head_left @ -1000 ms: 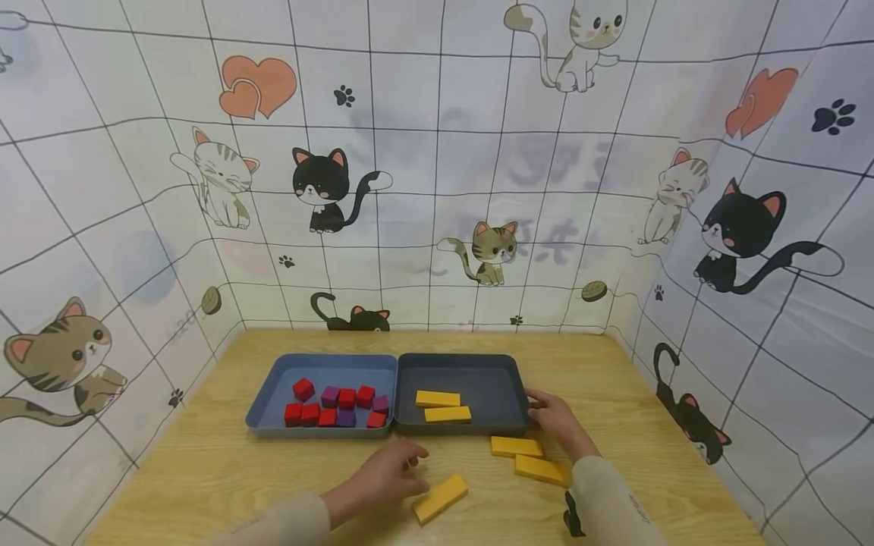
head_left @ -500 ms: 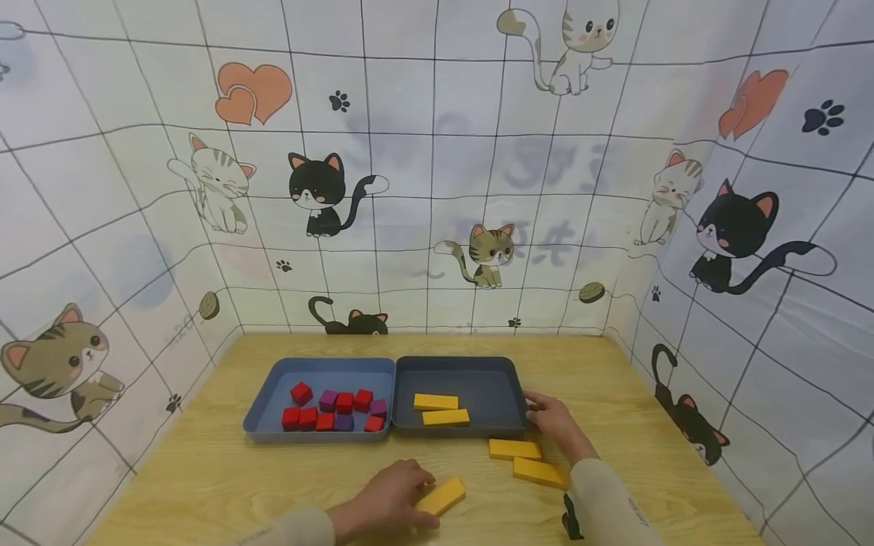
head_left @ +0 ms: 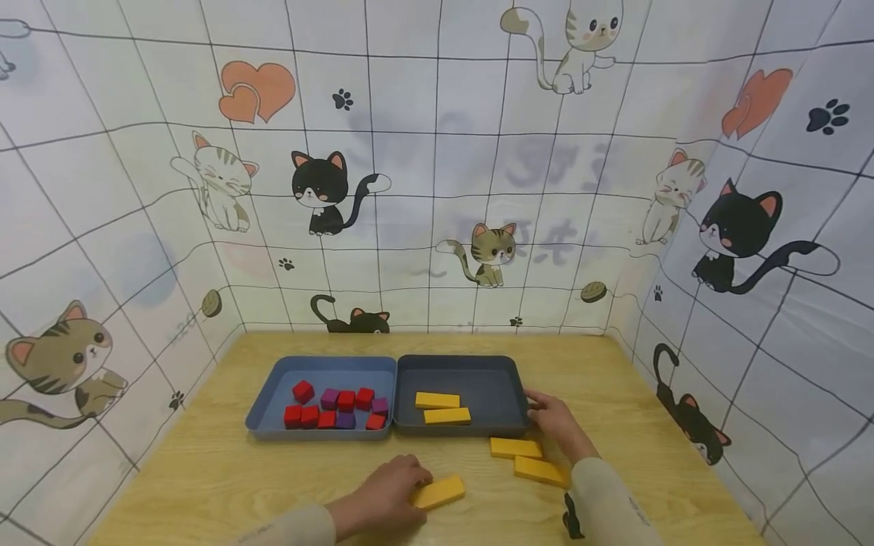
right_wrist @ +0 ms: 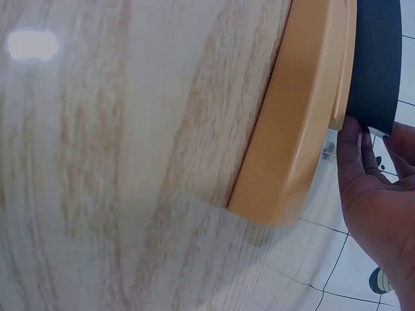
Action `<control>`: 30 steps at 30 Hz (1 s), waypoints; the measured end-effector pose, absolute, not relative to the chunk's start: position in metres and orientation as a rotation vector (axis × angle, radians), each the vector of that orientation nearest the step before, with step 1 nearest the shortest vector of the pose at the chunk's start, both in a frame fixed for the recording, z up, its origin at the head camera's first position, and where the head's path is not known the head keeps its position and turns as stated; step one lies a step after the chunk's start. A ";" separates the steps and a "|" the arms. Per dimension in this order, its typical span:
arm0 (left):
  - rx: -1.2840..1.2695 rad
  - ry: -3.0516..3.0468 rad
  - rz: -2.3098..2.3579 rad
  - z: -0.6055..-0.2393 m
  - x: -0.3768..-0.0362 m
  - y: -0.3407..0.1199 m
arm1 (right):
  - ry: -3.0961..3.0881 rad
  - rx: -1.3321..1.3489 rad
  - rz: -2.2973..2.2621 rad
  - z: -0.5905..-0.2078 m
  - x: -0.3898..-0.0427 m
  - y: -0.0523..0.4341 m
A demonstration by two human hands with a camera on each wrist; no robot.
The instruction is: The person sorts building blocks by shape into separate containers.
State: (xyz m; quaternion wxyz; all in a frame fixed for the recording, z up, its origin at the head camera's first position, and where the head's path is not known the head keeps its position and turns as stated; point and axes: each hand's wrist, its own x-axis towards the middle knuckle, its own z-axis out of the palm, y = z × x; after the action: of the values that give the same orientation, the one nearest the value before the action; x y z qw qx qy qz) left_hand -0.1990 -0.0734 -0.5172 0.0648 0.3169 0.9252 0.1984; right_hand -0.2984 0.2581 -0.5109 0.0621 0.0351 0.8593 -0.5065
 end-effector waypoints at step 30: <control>0.919 2.758 0.703 -0.508 -0.219 -0.080 | 2.592 0.093 -1.556 -0.515 -0.298 0.260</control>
State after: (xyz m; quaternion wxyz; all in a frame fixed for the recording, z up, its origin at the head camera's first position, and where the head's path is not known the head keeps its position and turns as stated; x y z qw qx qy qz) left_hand -0.2194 -0.0800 -0.5080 0.0753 0.3065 0.9194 0.2345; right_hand -0.2983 0.2598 -0.5150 0.0585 0.0308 0.8555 -0.5136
